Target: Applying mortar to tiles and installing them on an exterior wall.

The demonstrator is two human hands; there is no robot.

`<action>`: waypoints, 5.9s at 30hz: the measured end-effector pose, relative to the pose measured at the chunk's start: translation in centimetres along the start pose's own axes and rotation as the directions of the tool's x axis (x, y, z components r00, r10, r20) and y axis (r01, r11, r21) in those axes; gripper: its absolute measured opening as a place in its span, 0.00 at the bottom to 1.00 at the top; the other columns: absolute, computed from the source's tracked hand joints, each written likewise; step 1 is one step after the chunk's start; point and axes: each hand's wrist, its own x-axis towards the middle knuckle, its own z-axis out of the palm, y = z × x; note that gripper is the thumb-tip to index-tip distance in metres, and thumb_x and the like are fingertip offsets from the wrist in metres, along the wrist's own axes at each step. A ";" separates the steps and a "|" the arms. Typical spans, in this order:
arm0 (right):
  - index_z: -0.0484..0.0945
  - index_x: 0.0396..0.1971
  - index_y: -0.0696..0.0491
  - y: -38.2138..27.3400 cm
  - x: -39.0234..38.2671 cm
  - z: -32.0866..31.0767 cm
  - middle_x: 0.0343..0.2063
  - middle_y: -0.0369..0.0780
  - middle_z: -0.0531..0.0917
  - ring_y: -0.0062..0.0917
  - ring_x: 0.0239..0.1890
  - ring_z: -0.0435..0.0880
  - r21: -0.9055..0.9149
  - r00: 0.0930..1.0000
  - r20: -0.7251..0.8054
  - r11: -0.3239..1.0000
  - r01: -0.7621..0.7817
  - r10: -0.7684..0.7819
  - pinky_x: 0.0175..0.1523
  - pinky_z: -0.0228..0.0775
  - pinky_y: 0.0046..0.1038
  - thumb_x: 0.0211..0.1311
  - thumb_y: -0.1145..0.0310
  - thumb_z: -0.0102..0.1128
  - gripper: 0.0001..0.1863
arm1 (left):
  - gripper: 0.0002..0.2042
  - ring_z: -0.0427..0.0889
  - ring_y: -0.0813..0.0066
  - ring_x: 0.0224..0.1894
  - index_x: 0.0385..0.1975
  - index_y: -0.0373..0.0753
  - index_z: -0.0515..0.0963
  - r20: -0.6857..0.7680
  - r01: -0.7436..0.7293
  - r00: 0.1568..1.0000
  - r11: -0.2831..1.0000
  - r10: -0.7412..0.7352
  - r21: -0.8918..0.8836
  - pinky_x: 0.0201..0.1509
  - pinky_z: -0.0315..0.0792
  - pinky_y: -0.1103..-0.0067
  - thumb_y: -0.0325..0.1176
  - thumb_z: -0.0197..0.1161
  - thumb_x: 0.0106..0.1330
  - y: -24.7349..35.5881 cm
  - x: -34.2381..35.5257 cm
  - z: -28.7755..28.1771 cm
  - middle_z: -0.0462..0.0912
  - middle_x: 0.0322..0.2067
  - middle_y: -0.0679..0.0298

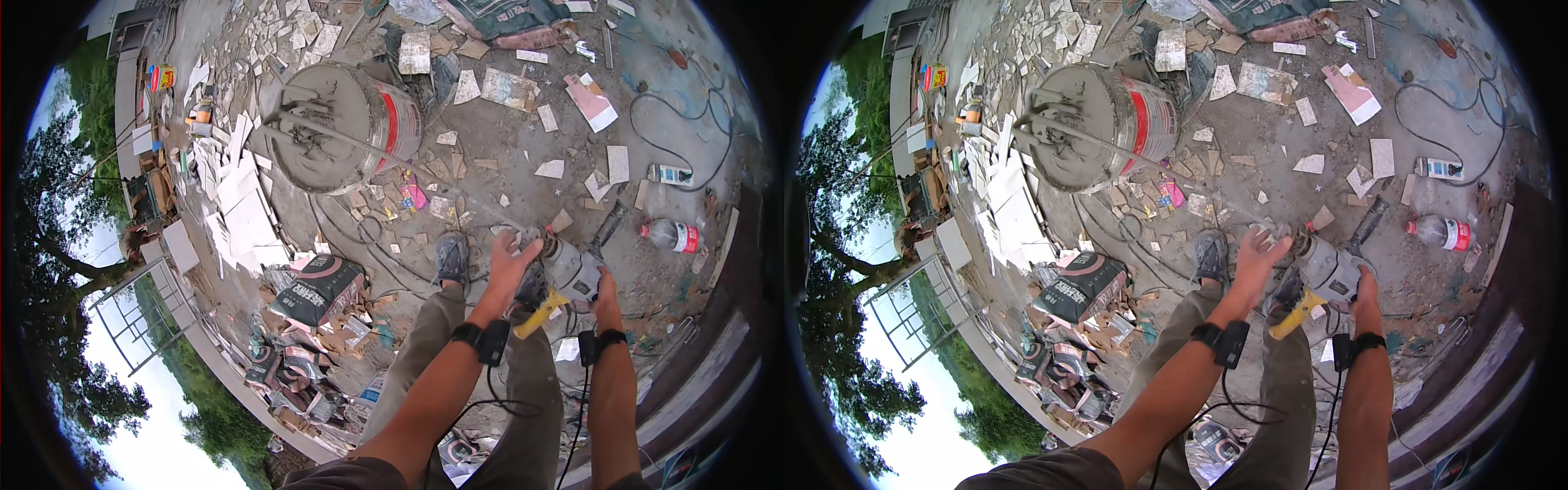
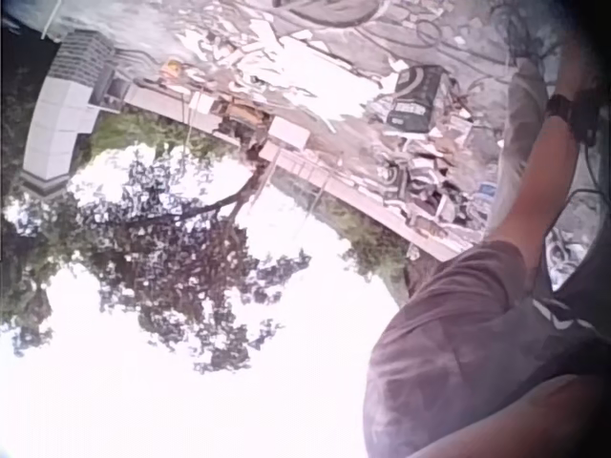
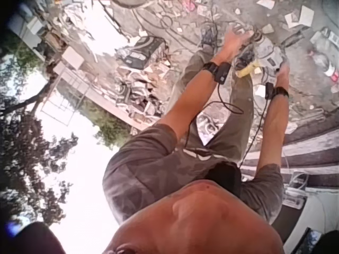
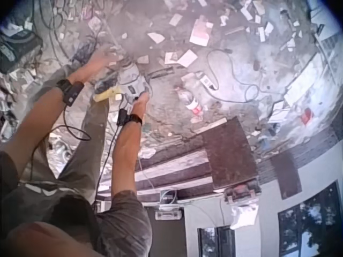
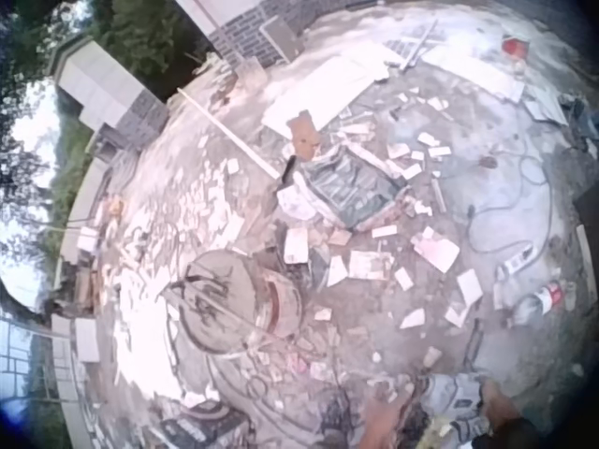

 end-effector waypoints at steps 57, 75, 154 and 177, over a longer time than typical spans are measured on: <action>0.73 0.62 0.59 13.6 -57.6 1.3 0.57 0.44 0.80 0.30 0.60 0.77 -0.277 0.268 0.961 -0.246 0.929 -0.070 0.68 0.63 0.32 0.65 0.71 0.61 0.25 | 0.06 0.81 0.67 0.29 0.35 0.37 0.76 -0.122 -0.119 0.968 0.026 -0.218 -0.993 0.35 0.78 0.69 0.33 0.63 0.69 2.0 -48.5 -35.5 0.80 0.27 0.60; 0.78 0.53 0.59 79.7 -71.6 5.1 0.46 0.41 0.87 0.30 0.49 0.85 -0.082 0.423 0.422 -0.430 0.899 0.802 0.56 0.74 0.34 0.58 0.70 0.66 0.22 | 0.15 0.83 0.62 0.29 0.35 0.33 0.77 -0.479 -0.322 0.877 -0.681 0.048 -0.658 0.37 0.81 0.67 0.42 0.60 0.73 -43.2 -74.7 -69.8 0.84 0.31 0.56; 0.86 0.36 0.51 122.1 -54.7 24.6 0.39 0.44 0.88 0.37 0.40 0.89 0.898 0.674 -0.418 0.387 0.208 0.609 0.44 0.80 0.41 0.63 0.64 0.54 0.12 | 0.13 0.86 0.45 0.42 0.35 0.37 0.85 -0.401 0.322 0.590 0.660 -0.700 -0.679 0.48 0.80 0.57 0.35 0.63 0.51 -55.1 -76.5 -71.4 0.86 0.38 0.46; 0.82 0.45 0.45 105.7 -70.6 12.4 0.38 0.44 0.83 0.45 0.37 0.85 0.943 0.376 0.203 -0.284 0.174 0.904 0.41 0.76 0.46 0.63 0.67 0.53 0.13 | 0.08 0.88 0.53 0.33 0.29 0.40 0.84 -0.745 0.249 0.662 0.961 -0.078 0.121 0.38 0.81 0.64 0.33 0.64 0.50 -56.1 -96.7 -79.3 0.87 0.28 0.51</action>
